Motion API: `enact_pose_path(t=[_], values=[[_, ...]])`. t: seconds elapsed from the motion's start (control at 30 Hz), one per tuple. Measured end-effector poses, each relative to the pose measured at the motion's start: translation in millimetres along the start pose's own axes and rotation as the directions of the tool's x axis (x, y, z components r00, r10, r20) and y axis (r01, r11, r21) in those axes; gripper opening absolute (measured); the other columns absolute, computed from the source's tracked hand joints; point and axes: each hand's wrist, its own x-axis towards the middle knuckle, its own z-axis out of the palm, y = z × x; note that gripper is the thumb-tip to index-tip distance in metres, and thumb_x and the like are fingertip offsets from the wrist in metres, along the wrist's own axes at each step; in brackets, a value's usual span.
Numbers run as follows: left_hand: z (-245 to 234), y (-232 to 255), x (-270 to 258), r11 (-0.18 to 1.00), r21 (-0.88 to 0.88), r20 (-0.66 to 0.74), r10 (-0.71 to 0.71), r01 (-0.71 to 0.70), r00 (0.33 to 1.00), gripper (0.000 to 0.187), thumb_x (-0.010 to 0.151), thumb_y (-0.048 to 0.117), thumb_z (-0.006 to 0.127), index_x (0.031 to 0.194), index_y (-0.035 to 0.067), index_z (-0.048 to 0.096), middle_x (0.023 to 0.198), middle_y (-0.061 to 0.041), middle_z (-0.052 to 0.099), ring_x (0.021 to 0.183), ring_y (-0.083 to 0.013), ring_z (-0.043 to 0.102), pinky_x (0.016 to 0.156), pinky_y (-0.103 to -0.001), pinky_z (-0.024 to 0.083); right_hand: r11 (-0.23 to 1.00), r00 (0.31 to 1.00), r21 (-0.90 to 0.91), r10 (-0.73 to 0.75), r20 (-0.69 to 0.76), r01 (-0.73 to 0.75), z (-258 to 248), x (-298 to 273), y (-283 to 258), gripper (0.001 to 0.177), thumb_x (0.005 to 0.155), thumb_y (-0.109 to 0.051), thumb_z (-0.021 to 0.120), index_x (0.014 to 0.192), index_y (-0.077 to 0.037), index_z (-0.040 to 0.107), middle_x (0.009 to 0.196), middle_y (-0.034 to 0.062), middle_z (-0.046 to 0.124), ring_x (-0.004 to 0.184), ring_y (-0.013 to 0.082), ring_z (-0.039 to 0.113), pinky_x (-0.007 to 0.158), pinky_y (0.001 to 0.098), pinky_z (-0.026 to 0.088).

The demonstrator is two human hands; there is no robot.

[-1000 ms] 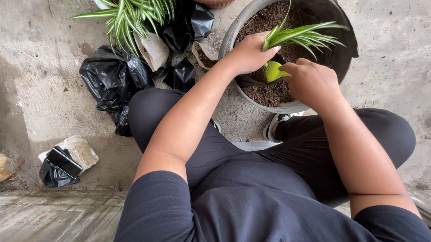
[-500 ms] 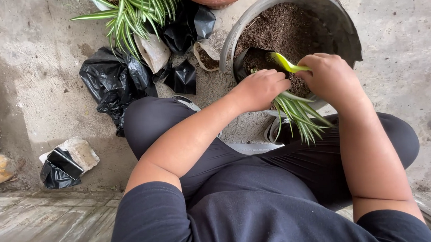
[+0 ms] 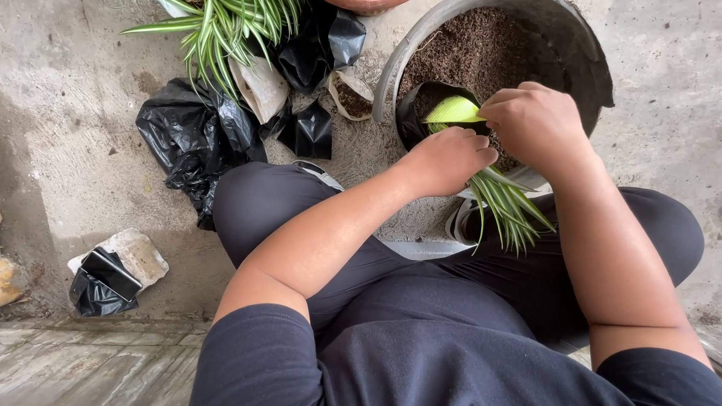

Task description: The person plants a spider plant into a grey bucket filled with soil. They use a small green trowel to scoop soil and fill the gaps around the plant's roots, pressing the soil down to secure the plant in place.

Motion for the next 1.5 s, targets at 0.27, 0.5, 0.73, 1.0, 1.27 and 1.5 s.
enact_pose_path(t=[0.27, 0.5, 0.73, 1.0, 1.27, 1.5], values=[[7, -3, 0, 1.000, -0.012, 0.019, -0.007, 0.007, 1.000, 0.034, 0.069, -0.012, 0.067, 0.100, 0.001, 0.066, 0.086, -0.013, 0.062, 0.076, -0.0296, 0.063, 0.078, -0.044, 0.053, 0.998, 0.997, -0.057, -0.019, -0.081, 0.015, 7, 0, -8, 0.008, 0.095, -0.032, 0.073, 0.092, -0.037, 0.076, 0.103, -0.0258, 0.072, 0.086, 0.0067, 0.062, 0.073, 0.0217, 0.060], [7, -6, 5, 0.999, -0.024, 0.087, -0.019, 0.021, 0.996, 0.039, 0.070, -0.002, 0.077, 0.108, 0.002, 0.067, 0.093, -0.013, 0.066, 0.085, -0.0312, 0.067, 0.089, -0.045, 0.053, 1.000, 0.994, 0.001, 0.012, -0.113, -0.012, 22, 9, -14, 0.013, 0.095, -0.027, 0.070, 0.089, -0.036, 0.077, 0.102, -0.0265, 0.073, 0.081, 0.0083, 0.067, 0.069, 0.0240, 0.062], [5, -8, 5, 0.992, -0.097, 0.120, -0.066, 0.077, 0.991, 0.042, 0.069, -0.012, 0.072, 0.109, -0.001, 0.066, 0.093, -0.014, 0.066, 0.088, -0.0336, 0.068, 0.090, -0.047, 0.056, 0.992, 0.999, 0.119, 0.046, 0.015, -0.048, 3, -2, 7, 0.011, 0.098, -0.030, 0.073, 0.106, -0.030, 0.081, 0.104, -0.0176, 0.078, 0.087, 0.0094, 0.075, 0.076, 0.0275, 0.063], [-16, -46, 8, 0.877, -0.447, -0.133, -0.257, 0.173, 0.957, 0.036, 0.074, -0.025, 0.038, 0.083, 0.005, 0.056, 0.079, -0.010, 0.067, 0.066, -0.0173, 0.066, 0.054, -0.020, 0.063, 0.720, 0.930, 0.592, 0.326, 0.172, -0.362, -77, -32, 45, 0.022, 0.105, -0.001, 0.070, 0.126, 0.002, 0.077, 0.091, 0.0157, 0.075, 0.049, 0.0171, 0.052, 0.041, 0.0295, 0.042], [-34, -49, 9, 0.631, -0.650, -0.082, -0.612, 0.423, 0.787, 0.018, 0.101, 0.023, 0.051, 0.086, 0.014, 0.055, 0.065, 0.003, 0.054, 0.056, -0.0096, 0.054, 0.051, -0.026, 0.042, 0.678, 0.716, 0.262, 0.570, 0.403, -0.687, 33, -8, 90, 0.024, 0.112, -0.020, 0.063, 0.113, -0.003, 0.079, 0.089, 0.0128, 0.078, 0.075, 0.0270, 0.071, 0.078, 0.0463, 0.059], [-36, -45, 9, 0.615, -0.618, -0.054, -0.656, 0.490, 0.753, 0.017, 0.100, 0.023, 0.054, 0.086, 0.014, 0.057, 0.063, 0.003, 0.056, 0.055, -0.0093, 0.057, 0.049, -0.026, 0.042, 0.706, 0.641, 0.021, 0.630, 0.438, -0.708, 99, 6, 100, 0.026, 0.104, -0.020, 0.067, 0.104, 0.003, 0.078, 0.095, 0.0242, 0.076, 0.086, 0.0387, 0.072, 0.072, 0.0471, 0.057]])
